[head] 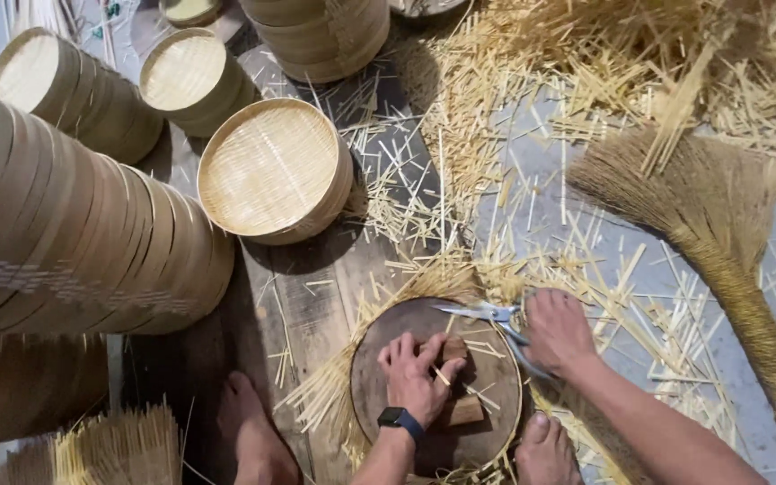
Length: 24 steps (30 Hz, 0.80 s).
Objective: The person sits on the floor assembling woven bamboo steamer baskets. They press a woven bamboo mat over a round form, fit a bent bamboo hoop around the mat's protruding strips, trim the excess strips with scissors, and set finished basket bodies onto a stack.
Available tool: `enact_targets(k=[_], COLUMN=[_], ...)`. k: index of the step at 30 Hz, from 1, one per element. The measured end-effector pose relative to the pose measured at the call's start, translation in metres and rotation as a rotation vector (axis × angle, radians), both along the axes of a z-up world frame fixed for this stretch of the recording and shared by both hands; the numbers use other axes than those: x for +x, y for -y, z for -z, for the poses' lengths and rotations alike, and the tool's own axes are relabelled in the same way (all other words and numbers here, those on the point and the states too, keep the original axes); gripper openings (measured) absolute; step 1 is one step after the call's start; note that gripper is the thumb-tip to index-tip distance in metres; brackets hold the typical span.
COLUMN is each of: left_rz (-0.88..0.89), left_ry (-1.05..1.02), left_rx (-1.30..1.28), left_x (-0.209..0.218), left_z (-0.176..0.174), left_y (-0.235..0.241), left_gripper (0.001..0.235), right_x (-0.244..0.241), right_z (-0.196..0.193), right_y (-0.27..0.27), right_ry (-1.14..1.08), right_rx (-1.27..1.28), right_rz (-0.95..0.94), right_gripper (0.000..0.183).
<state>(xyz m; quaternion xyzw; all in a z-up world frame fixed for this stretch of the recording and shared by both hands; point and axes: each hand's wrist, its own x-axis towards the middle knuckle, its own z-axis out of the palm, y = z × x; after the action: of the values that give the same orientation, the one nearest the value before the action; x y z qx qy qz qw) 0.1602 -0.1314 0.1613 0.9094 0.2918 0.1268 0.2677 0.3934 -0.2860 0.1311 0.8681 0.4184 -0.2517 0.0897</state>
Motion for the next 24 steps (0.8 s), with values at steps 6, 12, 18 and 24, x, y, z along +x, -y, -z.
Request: enact_targets(k=[6, 12, 18, 24], left_rz=[0.096, 0.178, 0.001, -0.893], left_ry=[-0.064, 0.013, 0.024, -0.261], left_rx=[-0.099, -0.061, -0.032, -0.299], left_x=[0.002, 0.002, 0.000, 0.042], left_z=[-0.009, -0.011, 0.007, 0.027], left_y=[-0.007, -0.009, 0.018, 0.054], left_gripper=[0.051, 0.053, 0.053, 0.133], right_x=[0.012, 0.002, 0.018, 0.012], right_z=[0.020, 0.022, 0.043, 0.039], right_y=[0.035, 0.000, 0.018, 0.003], right_ry=[0.043, 0.079, 0.085, 0.283], right_rx=[0.199, 0.168, -0.012, 0.573], right_rz=[-0.084, -0.112, -0.166, -0.295], right_gripper=[0.042, 0.039, 0.012, 0.041])
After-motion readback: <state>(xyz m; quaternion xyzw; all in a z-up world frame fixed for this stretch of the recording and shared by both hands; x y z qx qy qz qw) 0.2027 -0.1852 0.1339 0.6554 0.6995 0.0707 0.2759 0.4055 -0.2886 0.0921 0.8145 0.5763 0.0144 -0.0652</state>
